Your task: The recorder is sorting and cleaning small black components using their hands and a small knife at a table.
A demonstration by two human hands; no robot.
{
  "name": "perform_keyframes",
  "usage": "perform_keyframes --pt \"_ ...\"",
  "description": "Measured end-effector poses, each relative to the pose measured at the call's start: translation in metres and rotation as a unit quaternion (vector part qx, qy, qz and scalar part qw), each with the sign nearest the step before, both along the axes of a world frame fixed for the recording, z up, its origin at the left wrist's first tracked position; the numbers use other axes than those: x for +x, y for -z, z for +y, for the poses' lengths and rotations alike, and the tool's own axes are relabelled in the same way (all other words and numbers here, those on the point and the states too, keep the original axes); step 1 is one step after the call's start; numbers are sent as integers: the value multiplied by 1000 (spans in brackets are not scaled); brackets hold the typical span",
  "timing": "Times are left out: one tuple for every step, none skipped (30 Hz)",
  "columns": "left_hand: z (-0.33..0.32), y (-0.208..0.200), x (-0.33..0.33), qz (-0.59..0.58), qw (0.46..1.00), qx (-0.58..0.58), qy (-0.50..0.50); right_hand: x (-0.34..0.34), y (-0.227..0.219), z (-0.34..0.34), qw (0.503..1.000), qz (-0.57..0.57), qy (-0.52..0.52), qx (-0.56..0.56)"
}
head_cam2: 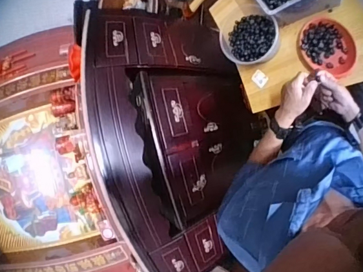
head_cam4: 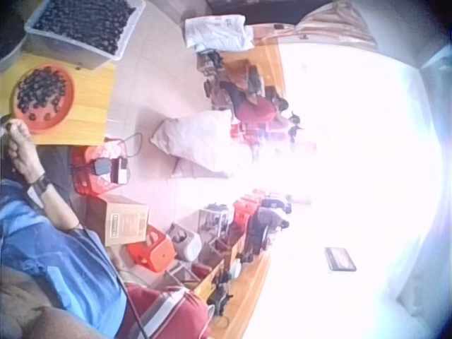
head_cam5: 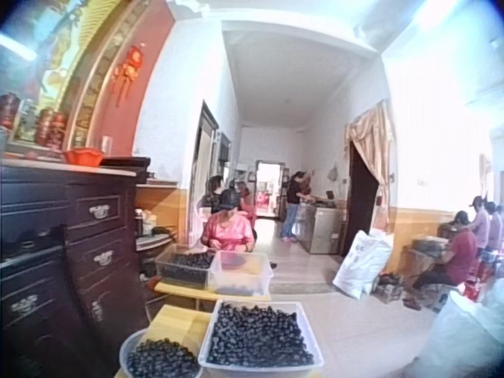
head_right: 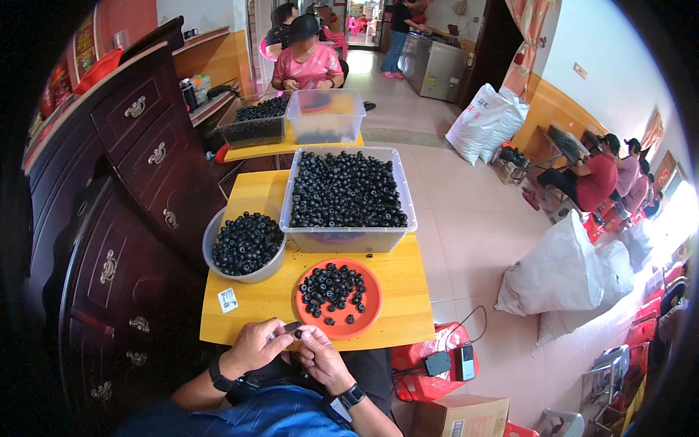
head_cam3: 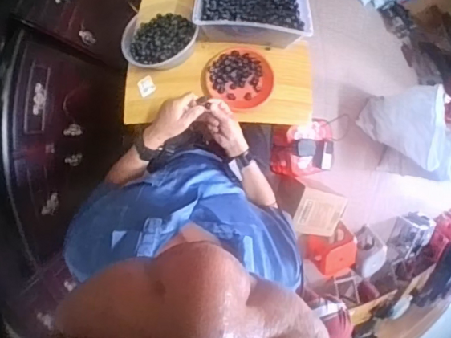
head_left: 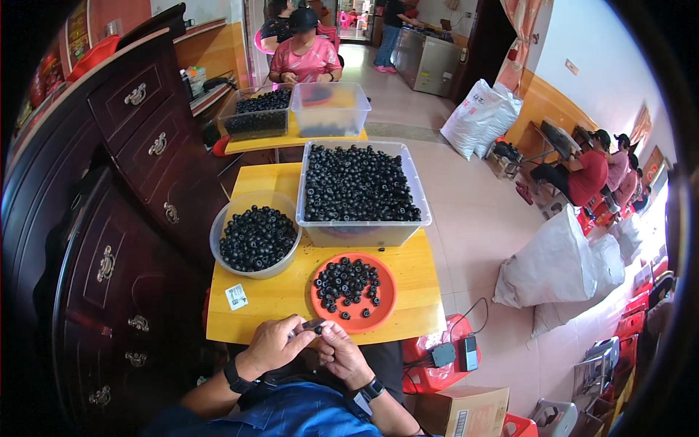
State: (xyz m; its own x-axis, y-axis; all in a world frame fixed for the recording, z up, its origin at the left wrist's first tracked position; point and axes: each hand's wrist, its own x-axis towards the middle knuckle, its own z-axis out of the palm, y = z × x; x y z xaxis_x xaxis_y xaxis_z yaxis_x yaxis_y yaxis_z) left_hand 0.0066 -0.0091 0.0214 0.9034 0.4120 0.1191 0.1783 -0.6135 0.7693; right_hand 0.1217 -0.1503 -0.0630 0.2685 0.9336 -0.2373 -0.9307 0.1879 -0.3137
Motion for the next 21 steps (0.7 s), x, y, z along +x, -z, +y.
perform_keyframes --pt "1 -2 1 27 1000 -12 0 -1 0 0 1000 -5 -13 9" --pt "0 -2 -1 24 1000 -10 6 -4 -2 1 1000 -9 -12 -11" --pt "0 0 -3 24 1000 0 -5 -6 -2 0 999 -8 -14 -27" --pt "0 0 -2 24 999 10 -18 -7 -3 1 999 -5 -21 -32" --pt "0 -2 1 22 1000 11 -13 -5 -3 2 999 -1 -29 -37" --pt "-1 -3 0 6 1000 26 -3 -6 -2 2 999 0 -27 -37" --pt "-1 -4 -1 -10 999 41 5 -5 0 2 999 -4 -39 -12" --pt "-1 -4 0 -8 999 41 5 -5 2 2 999 -7 -52 13" --pt "0 -3 1 -9 999 43 7 -6 2 1 998 -2 -56 12" --pt "0 -2 2 -9 999 44 9 -5 1 1 998 -7 -55 23" --pt "1 0 3 -4 999 43 4 -4 0 1 998 -12 -55 35" --pt "1 2 4 -2 1000 4 8 -4 1 2 999 -22 -45 21" --pt "1 4 5 -1 999 -35 12 -3 2 1 998 -25 -45 21" --pt "1 4 4 -1 998 -62 17 -3 2 0 998 -20 -46 33" --pt "1 6 3 3 998 -64 12 -2 3 0 998 -16 -47 45" --pt "3 9 3 1 995 -96 17 -1 5 0 997 -21 -49 47" --pt "4 10 2 -2 991 -128 23 -2 4 1 997 -17 -53 46" --pt "5 7 1 9 989 -147 24 -3 3 2 998 -20 -49 43" --pt "6 7 0 11 989 -149 21 -3 2 2 998 -24 -44 40" --pt "9 9 0 10 986 -161 29 -3 0 2 998 -17 -48 43" --pt "10 11 -1 8 984 -173 39 -4 0 1 998 -15 -50 41"
